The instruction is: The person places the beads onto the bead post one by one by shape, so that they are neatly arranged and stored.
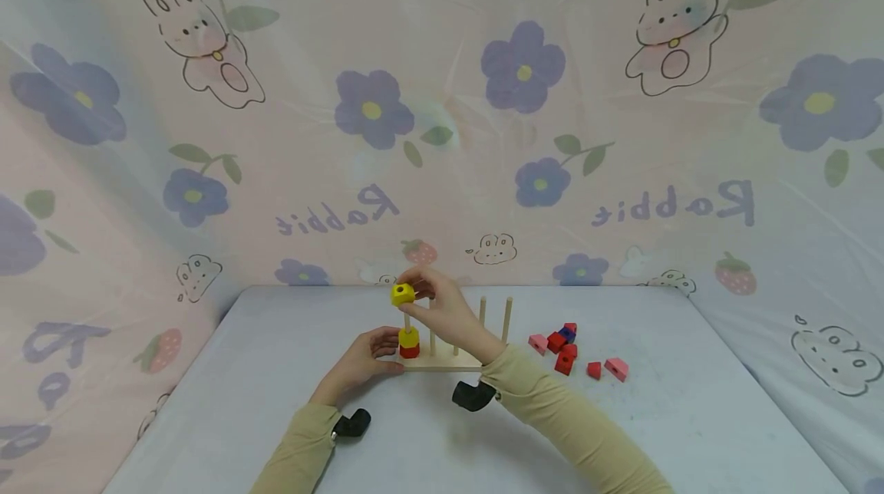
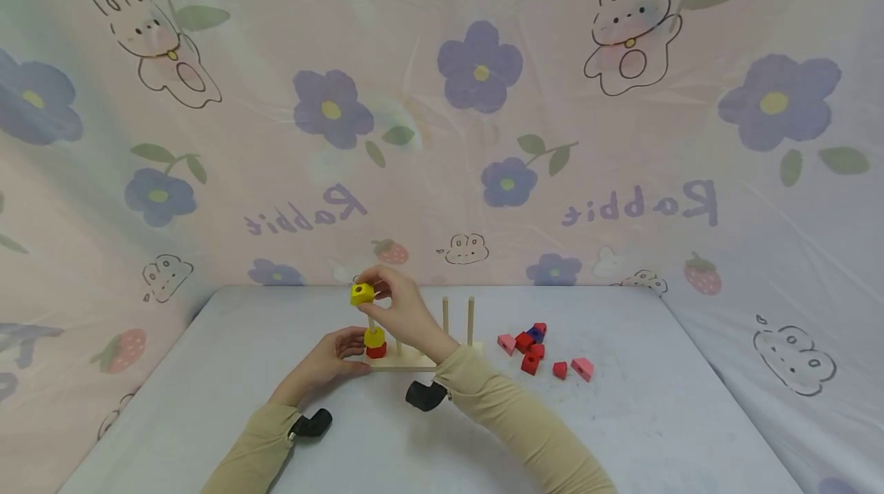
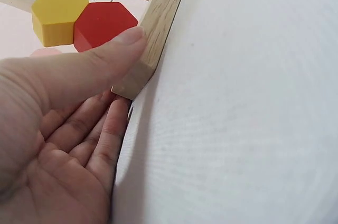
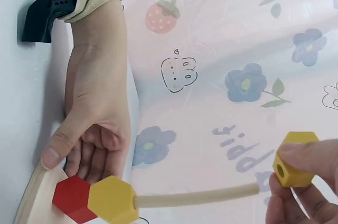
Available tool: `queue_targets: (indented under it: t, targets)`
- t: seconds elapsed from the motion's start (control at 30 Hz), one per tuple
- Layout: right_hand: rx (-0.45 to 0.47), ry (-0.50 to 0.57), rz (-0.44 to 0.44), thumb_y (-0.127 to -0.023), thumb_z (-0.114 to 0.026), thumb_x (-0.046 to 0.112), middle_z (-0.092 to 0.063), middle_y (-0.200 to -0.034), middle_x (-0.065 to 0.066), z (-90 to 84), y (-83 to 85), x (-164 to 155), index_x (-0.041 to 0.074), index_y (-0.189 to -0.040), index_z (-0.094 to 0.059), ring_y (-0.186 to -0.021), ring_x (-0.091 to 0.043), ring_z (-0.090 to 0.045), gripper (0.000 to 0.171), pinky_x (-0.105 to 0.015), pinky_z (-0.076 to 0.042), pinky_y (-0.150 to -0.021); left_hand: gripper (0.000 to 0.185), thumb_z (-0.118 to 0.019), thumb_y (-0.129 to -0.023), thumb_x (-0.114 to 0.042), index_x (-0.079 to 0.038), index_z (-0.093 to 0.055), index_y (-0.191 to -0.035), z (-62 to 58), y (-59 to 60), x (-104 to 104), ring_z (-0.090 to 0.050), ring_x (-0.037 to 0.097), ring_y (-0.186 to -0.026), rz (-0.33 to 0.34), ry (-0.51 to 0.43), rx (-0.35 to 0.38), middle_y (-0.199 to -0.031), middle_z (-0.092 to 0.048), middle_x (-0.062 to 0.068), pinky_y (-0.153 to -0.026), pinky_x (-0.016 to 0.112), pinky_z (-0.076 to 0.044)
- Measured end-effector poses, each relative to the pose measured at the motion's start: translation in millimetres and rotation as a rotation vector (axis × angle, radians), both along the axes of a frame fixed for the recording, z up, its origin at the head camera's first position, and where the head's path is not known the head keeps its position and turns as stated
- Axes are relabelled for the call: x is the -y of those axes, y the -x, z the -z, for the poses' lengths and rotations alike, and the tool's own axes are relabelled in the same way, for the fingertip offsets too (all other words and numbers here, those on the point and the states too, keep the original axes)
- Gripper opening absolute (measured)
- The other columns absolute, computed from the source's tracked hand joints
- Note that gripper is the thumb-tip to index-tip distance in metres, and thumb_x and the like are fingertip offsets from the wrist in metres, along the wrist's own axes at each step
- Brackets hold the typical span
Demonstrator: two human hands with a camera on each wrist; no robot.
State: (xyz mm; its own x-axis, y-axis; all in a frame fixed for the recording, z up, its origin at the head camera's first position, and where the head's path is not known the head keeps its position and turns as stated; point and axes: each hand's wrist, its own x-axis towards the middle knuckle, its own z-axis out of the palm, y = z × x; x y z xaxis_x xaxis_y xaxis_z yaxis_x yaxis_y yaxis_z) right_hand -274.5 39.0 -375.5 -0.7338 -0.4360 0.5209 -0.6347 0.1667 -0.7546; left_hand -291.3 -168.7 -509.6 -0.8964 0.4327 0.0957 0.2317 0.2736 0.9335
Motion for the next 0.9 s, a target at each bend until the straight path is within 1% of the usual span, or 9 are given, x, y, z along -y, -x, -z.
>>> queue_targets:
  t: [0.1,0.27,0.4,0.47,0.53,0.6,0.67,0.8,0.9]
  targets:
    - [-0.007,-0.008,0.029,-0.085,-0.071,0.001,-0.062,-0.109,-0.002,2.6,0.1,2,0.009,-0.113,-0.059,-0.095,-0.015,-0.061,0.032,-0.037,-0.053,-0.086,0.062,-0.079,-0.077,-0.003,0.005,-0.050,-0.130,-0.2,0.2,0,-0.057,0.031,-0.111,0.007,-0.017,-0.001,-0.125,-0.056,0.018,-0.099,0.041,-0.045]
    - [0.005,-0.007,0.056,-0.085,-0.070,0.000,-0.062,-0.110,-0.004,7.4,3.1,3,0.008,-0.114,-0.058,-0.096,-0.020,-0.061,0.032,-0.036,-0.054,-0.085,0.061,-0.077,-0.077,0.002,0.006,-0.048,-0.131,-4.5,-1.8,-1,-0.056,0.033,-0.112,0.008,-0.017,0.002,-0.125,-0.056,0.020,-0.099,0.044,-0.044]
    - [0.018,-0.018,0.078,-0.087,-0.069,0.003,-0.061,-0.112,-0.004,9.9,4.5,4,0.009,-0.116,-0.057,-0.098,-0.020,-0.061,0.033,-0.032,-0.054,-0.085,0.059,-0.075,-0.077,0.006,0.009,-0.048,-0.130,-18.0,-9.3,-3,-0.055,0.038,-0.112,0.025,-0.027,0.005,-0.126,-0.054,0.024,-0.100,0.050,-0.042]
    - [0.017,-0.020,0.086,-0.087,-0.069,0.003,-0.060,-0.113,-0.004,10.4,5.1,4,0.009,-0.117,-0.057,-0.098,-0.019,-0.061,0.033,-0.031,-0.054,-0.084,0.059,-0.075,-0.078,0.006,0.010,-0.047,-0.129,-24.9,-13.3,-4,-0.054,0.039,-0.113,0.035,-0.028,0.011,-0.126,-0.054,0.025,-0.101,0.052,-0.041]
    - [0.021,-0.017,0.090,-0.087,-0.069,0.004,-0.061,-0.113,-0.004,10.8,6.0,5,0.009,-0.117,-0.057,-0.098,-0.019,-0.060,0.032,-0.032,-0.054,-0.084,0.058,-0.075,-0.078,0.005,0.010,-0.048,-0.130,-28.9,-15.7,-4,-0.054,0.039,-0.113,0.038,-0.029,0.019,-0.127,-0.054,0.024,-0.101,0.051,-0.041]
    - [0.024,-0.012,0.091,-0.087,-0.069,0.004,-0.061,-0.113,-0.004,11.1,6.7,6,0.010,-0.117,-0.058,-0.098,-0.019,-0.061,0.032,-0.034,-0.055,-0.083,0.059,-0.075,-0.078,0.004,0.010,-0.047,-0.130,-27.1,-14.8,-4,-0.054,0.039,-0.113,0.039,-0.031,0.020,-0.127,-0.053,0.025,-0.101,0.052,-0.041]
    - [0.028,-0.004,0.093,-0.087,-0.069,0.004,-0.061,-0.113,-0.004,11.5,7.4,6,0.010,-0.116,-0.058,-0.097,-0.019,-0.061,0.032,-0.034,-0.055,-0.082,0.059,-0.075,-0.079,0.004,0.010,-0.046,-0.130,-21.7,-12.0,-3,-0.054,0.039,-0.113,0.037,-0.037,0.015,-0.127,-0.053,0.025,-0.101,0.051,-0.041]
    - [0.053,-0.001,0.098,-0.087,-0.070,0.004,-0.061,-0.111,-0.003,15.0,8.8,8,0.010,-0.116,-0.058,-0.095,-0.018,-0.061,0.032,-0.030,-0.055,-0.081,0.061,-0.076,-0.078,0.002,0.008,-0.047,-0.131,-7.2,-3.4,-1,-0.055,0.036,-0.113,0.024,-0.029,0.000,-0.127,-0.054,0.022,-0.100,0.047,-0.043]
    - [0.060,-0.007,0.111,-0.086,-0.070,0.004,-0.061,-0.110,-0.003,20.5,9.4,9,0.007,-0.117,-0.058,-0.094,-0.017,-0.061,0.033,-0.027,-0.054,-0.080,0.062,-0.078,-0.078,-0.002,0.005,-0.048,-0.131,-1.9,0.1,0,-0.057,0.032,-0.112,0.019,-0.018,-0.009,-0.128,-0.055,0.019,-0.099,0.042,-0.045]
